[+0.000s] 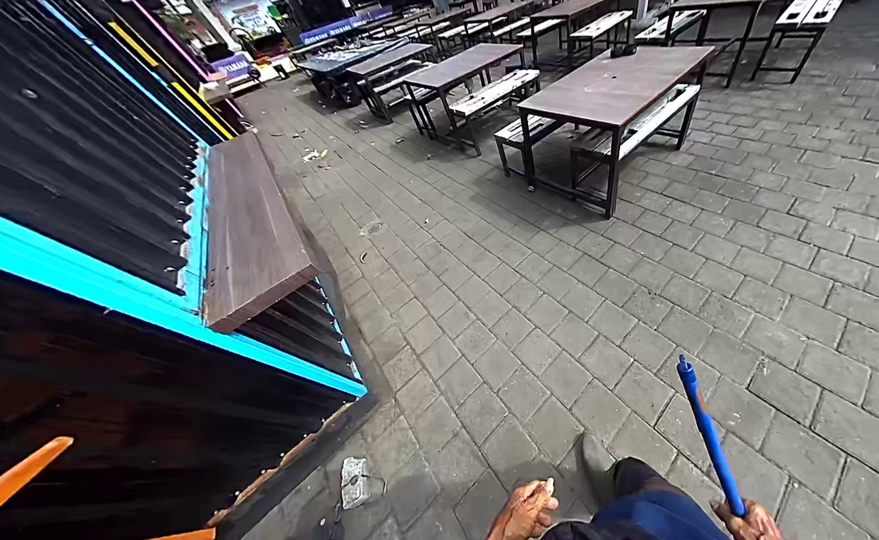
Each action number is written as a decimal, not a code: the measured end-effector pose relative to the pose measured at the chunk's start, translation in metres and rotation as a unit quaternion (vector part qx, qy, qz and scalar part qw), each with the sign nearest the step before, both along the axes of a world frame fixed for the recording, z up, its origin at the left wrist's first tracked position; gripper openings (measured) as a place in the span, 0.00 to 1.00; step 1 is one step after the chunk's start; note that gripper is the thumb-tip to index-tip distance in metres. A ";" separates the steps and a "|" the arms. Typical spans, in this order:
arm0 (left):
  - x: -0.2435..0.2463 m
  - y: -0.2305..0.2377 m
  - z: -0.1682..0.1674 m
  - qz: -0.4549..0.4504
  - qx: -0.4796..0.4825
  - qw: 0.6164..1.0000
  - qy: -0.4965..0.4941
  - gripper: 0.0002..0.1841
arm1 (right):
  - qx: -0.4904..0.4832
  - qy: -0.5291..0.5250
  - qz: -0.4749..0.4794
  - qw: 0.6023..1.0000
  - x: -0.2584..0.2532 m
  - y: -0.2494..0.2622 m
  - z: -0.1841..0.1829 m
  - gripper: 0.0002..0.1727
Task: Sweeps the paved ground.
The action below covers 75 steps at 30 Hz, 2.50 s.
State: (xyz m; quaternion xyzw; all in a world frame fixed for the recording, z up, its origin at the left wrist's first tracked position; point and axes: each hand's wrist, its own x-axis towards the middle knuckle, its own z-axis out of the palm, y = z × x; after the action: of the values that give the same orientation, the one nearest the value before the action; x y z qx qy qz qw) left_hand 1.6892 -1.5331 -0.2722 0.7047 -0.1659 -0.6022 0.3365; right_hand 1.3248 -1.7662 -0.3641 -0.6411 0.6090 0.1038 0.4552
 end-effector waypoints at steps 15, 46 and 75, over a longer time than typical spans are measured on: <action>0.265 -0.181 0.041 0.129 -0.041 0.991 0.018 0.23 | -0.026 -0.093 0.121 0.988 0.371 -0.243 0.024 0.21; 0.866 -0.484 0.183 0.018 -0.221 0.961 -0.168 0.23 | -0.017 -0.110 0.153 0.982 0.973 -0.520 0.013 0.20; 1.399 -0.588 0.204 0.184 -0.563 0.800 -0.097 0.09 | -0.051 -0.181 0.497 0.847 1.644 -0.574 0.107 0.14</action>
State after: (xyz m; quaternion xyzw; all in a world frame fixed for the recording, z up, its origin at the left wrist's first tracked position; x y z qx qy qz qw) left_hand 3.0882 -2.1216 -0.0679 0.4635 -0.3749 -0.2581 0.7603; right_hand 2.9687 -2.3403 -0.2575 -0.8879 0.1206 0.1669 0.4114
